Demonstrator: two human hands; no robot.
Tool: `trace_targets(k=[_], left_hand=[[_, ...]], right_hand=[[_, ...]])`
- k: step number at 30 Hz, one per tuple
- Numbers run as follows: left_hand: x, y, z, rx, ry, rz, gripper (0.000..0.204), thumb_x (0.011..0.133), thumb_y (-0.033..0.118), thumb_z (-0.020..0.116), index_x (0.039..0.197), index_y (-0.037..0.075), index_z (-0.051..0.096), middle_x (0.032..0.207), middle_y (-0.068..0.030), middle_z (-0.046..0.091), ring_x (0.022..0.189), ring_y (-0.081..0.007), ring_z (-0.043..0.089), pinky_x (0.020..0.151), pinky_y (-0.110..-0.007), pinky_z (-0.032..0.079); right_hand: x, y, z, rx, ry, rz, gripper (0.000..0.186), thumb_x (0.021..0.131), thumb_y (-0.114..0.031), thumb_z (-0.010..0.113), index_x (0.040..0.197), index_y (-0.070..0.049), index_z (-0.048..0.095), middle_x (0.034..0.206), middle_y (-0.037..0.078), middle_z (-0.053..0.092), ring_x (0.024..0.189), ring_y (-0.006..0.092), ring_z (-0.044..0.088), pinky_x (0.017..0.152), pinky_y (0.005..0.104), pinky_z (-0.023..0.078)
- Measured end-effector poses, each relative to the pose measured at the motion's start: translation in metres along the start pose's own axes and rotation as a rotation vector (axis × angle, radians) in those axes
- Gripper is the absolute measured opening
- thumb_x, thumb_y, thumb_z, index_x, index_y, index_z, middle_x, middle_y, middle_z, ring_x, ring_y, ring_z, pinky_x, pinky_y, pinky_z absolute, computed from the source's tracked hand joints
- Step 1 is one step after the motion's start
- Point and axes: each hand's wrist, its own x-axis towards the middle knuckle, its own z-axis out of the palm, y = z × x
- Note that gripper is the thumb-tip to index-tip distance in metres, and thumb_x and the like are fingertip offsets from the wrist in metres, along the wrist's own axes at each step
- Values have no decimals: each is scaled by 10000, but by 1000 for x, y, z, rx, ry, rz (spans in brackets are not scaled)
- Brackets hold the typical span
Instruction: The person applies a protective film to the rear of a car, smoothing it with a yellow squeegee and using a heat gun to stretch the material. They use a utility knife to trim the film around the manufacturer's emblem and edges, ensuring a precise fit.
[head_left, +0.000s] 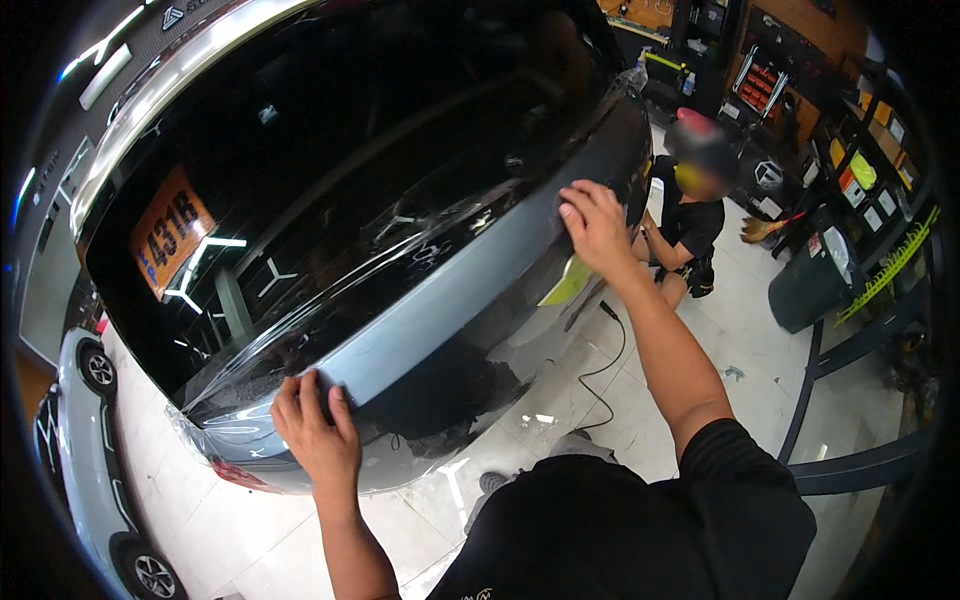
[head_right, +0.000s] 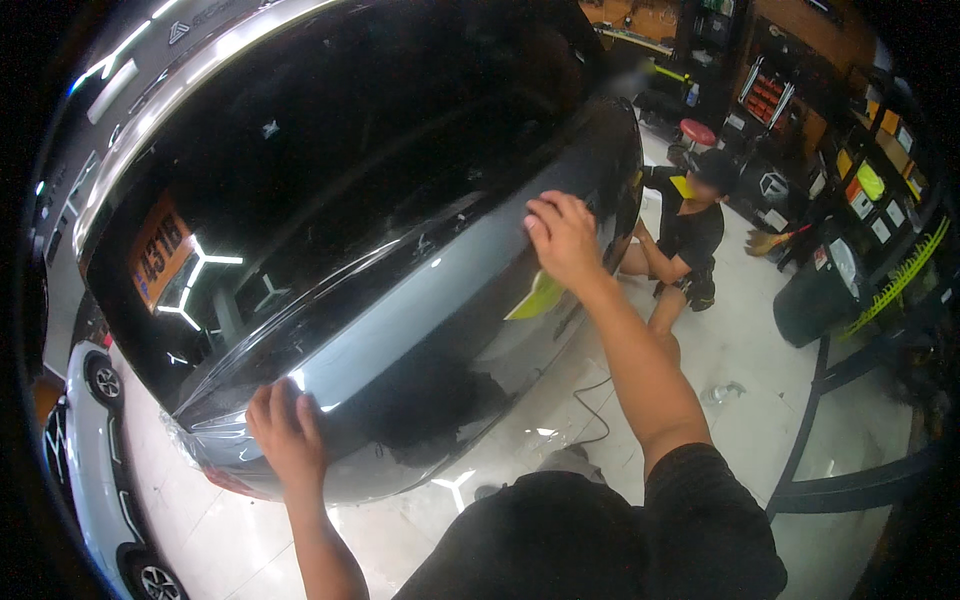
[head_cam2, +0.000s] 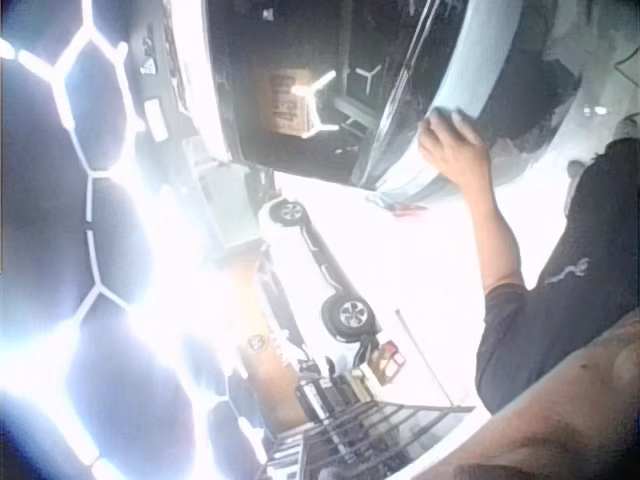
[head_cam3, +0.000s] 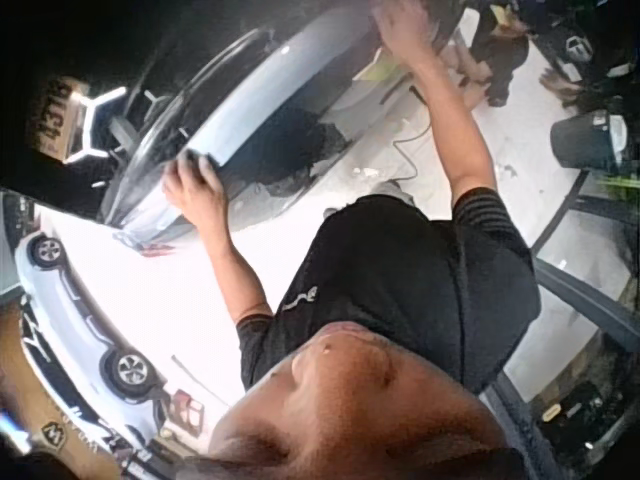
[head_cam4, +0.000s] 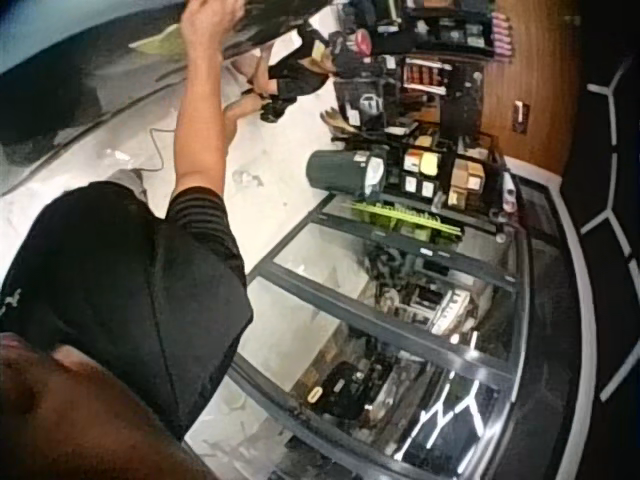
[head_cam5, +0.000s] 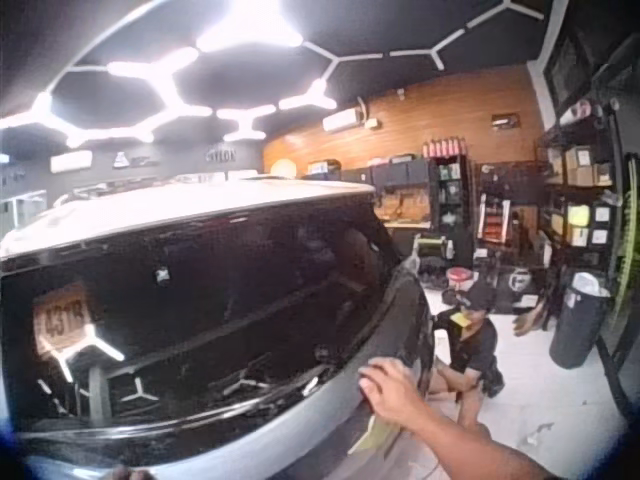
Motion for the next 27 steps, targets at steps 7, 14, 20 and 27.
trace_targets(k=[7, 14, 20, 27], left_hand=[[-43, 73, 0, -61, -21, -2, 314, 907, 114, 600, 1188, -23, 582, 1193, -215, 548, 1115, -378, 508, 984, -455, 382], [-194, 156, 153, -480, -1292, -20, 383, 893, 228, 638, 1188, -13, 597, 1122, -249, 625, 1063, -407, 591, 913, -434, 476], [-366, -7, 279, -142, -1902, 206, 363, 916, 276, 592, 1199, 49, 609, 1020, -226, 638, 939, -362, 628, 805, -424, 505], [-260, 47, 354, -235, -1948, 17, 384, 930, 285, 575, 1212, 25, 587, 987, -149, 630, 872, -280, 623, 728, -378, 496]], right_hand=[[-88, 142, -17, 127, 98, 414, 254, 942, -204, 546, 1093, -30, 653, 1122, 167, 603, 1070, 359, 544, 940, 418, 431], [-431, 249, -25, -40, -1301, 704, 339, 891, -248, 441, 907, 6, 664, 940, 247, 669, 875, 404, 642, 823, 509, 489], [-558, 170, -106, 74, -1394, 1254, 401, 813, -260, 486, 984, 28, 706, 1071, 264, 656, 1006, 389, 641, 898, 457, 495], [-602, 101, -189, -117, -502, 1511, 299, 880, -286, 525, 911, -22, 662, 887, 209, 674, 858, 392, 646, 765, 473, 507]])
